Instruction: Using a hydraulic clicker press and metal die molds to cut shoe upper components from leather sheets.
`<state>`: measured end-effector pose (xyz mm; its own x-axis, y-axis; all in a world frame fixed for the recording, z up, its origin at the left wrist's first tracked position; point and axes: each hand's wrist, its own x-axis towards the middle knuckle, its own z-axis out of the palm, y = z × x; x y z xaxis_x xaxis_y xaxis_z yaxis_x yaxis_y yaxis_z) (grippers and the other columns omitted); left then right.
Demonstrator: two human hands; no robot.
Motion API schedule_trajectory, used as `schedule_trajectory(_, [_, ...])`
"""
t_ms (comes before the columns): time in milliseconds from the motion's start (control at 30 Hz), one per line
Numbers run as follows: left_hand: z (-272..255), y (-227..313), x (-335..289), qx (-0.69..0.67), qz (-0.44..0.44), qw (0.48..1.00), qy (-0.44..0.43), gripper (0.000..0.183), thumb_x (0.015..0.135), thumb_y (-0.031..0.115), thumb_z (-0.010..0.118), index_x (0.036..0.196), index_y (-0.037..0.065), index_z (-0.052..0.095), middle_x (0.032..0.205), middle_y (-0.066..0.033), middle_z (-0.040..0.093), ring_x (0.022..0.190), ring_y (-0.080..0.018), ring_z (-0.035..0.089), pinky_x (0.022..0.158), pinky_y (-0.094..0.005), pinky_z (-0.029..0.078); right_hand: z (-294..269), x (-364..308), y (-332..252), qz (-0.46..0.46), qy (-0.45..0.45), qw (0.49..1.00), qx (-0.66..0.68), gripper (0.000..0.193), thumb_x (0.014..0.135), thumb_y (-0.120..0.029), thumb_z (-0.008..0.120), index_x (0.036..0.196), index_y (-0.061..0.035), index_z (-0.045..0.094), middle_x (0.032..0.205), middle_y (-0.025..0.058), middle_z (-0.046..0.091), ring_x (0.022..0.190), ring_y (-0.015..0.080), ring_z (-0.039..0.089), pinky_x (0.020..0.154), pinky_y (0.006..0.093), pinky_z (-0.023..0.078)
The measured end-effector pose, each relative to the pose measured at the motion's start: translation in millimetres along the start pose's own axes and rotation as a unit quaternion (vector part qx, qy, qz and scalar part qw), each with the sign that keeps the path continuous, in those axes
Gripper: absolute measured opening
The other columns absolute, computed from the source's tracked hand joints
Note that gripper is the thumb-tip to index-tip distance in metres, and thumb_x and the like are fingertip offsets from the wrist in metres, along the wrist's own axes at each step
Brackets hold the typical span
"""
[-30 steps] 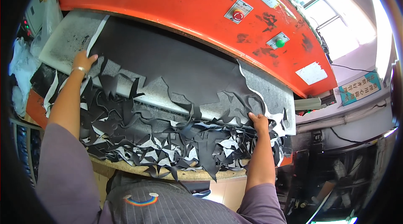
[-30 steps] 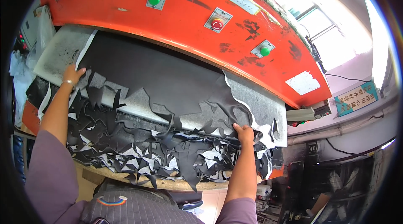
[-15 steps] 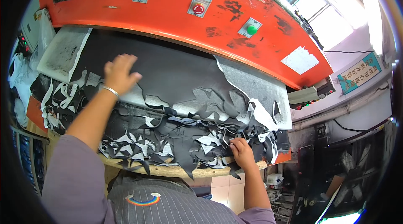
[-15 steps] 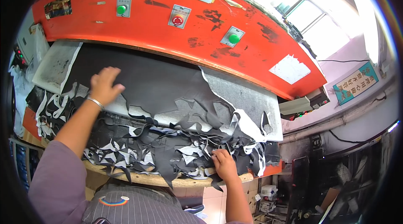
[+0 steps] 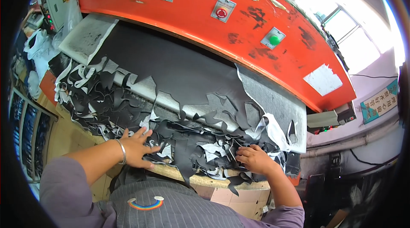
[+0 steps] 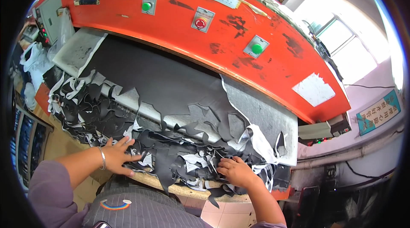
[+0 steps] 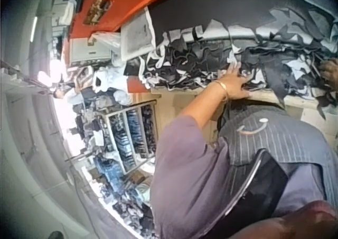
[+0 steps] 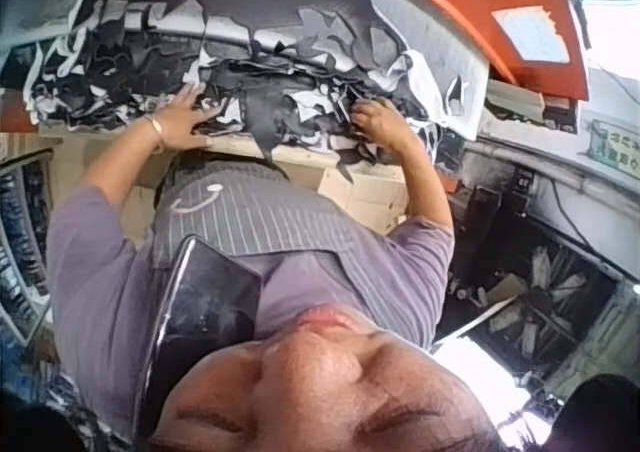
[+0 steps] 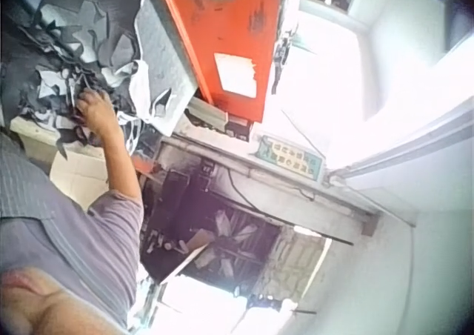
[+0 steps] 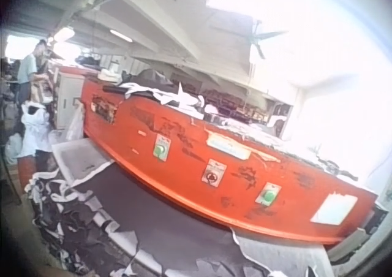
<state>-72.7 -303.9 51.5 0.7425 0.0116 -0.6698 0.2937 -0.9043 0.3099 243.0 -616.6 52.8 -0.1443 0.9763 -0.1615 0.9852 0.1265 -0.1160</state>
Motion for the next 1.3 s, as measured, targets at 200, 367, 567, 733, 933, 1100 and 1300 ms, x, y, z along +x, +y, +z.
schedule_trajectory(200, [-46, -35, -6, -0.125, 0.118, 0.967, 0.189, 0.044, 0.087, 0.044, 0.06, 0.116, 0.011, 0.064, 0.124, -0.0283, 0.055, 0.114, -0.039, 0.055, 0.096, -0.0384, 0.044, -41, 35, -22, -0.026, -0.072, 0.997, -0.013, 0.01, 0.071, -0.016, 0.067, 0.078, -0.0126, 0.06, 0.075, 0.0011, 0.06, 0.077, 0.0175, 0.06, 0.072, 0.0312, 0.041])
schedule_trajectory(367, [-65, -61, 18, -0.225, 0.13, 0.893, 0.368, 0.033, 0.086, 0.031, 0.063, 0.104, 0.004, 0.064, 0.105, -0.016, 0.065, 0.098, -0.0324, 0.062, 0.085, -0.0378, 0.049, -107, 139, -58, 0.174, 0.107, 0.969, 0.139, 0.021, 0.087, -0.021, 0.061, 0.078, -0.0031, 0.054, 0.07, 0.0179, 0.056, 0.067, 0.0384, 0.058, 0.06, 0.0483, 0.043])
schedule_trajectory(567, [-59, -80, 64, -0.233, 0.163, 0.851, 0.442, 0.03, 0.083, 0.025, 0.064, 0.105, 0.004, 0.064, 0.105, -0.0136, 0.065, 0.095, -0.032, 0.06, 0.088, -0.0402, 0.046, -76, 293, -2, 0.307, 0.104, 0.945, 0.053, 0.028, 0.089, -0.03, 0.054, 0.087, -0.0023, 0.059, 0.081, 0.0232, 0.065, 0.079, 0.0423, 0.062, 0.07, 0.0506, 0.048])
schedule_trajectory(733, [-58, -102, 96, -0.25, 0.147, 0.817, 0.498, 0.035, 0.082, 0.021, 0.064, 0.112, 0.004, 0.06, 0.113, -0.0146, 0.062, 0.111, -0.0331, 0.055, 0.098, -0.0429, 0.04, -51, 339, 13, 0.344, 0.05, 0.935, 0.069, 0.031, 0.089, -0.031, 0.056, 0.1, -0.0028, 0.064, 0.087, 0.0252, 0.065, 0.088, 0.0417, 0.063, 0.079, 0.0475, 0.05])
schedule_trajectory(933, [-54, -122, 128, -0.211, 0.141, 0.803, 0.54, 0.051, 0.079, 0.018, 0.067, 0.125, 0.003, 0.049, 0.12, -0.015, 0.057, 0.121, -0.033, 0.049, 0.103, -0.045, 0.035, -29, 311, 38, 0.33, 0.304, 0.81, 0.378, 0.047, 0.081, -0.025, 0.073, 0.119, -0.0025, 0.06, 0.108, 0.0176, 0.067, 0.1, 0.0309, 0.064, 0.089, 0.0389, 0.048])
schedule_trajectory(1100, [-64, -114, 134, -0.202, 0.102, 0.769, 0.598, 0.06, 0.074, 0.022, 0.074, 0.125, 0.004, 0.048, 0.116, -0.0168, 0.057, 0.113, -0.0336, 0.05, 0.097, -0.0443, 0.036, 4, 260, 57, 0.3, 0.225, 0.874, 0.308, 0.067, 0.074, -0.026, 0.079, 0.132, -0.0062, 0.052, 0.129, 0.015, 0.055, 0.121, 0.0279, 0.051, 0.099, 0.037, 0.041])
schedule_trajectory(1300, [-85, -101, 160, -0.175, 0.046, 0.783, 0.596, 0.053, 0.068, 0.027, 0.079, 0.111, 0.006, 0.056, 0.103, -0.0095, 0.061, 0.105, -0.0277, 0.053, 0.09, -0.0408, 0.037, 18, 274, 68, 0.287, 0.322, 0.885, 0.175, 0.036, 0.077, -0.014, 0.072, 0.113, -0.0089, 0.067, 0.107, 0.0134, 0.064, 0.103, 0.0313, 0.056, 0.091, 0.0382, 0.044])
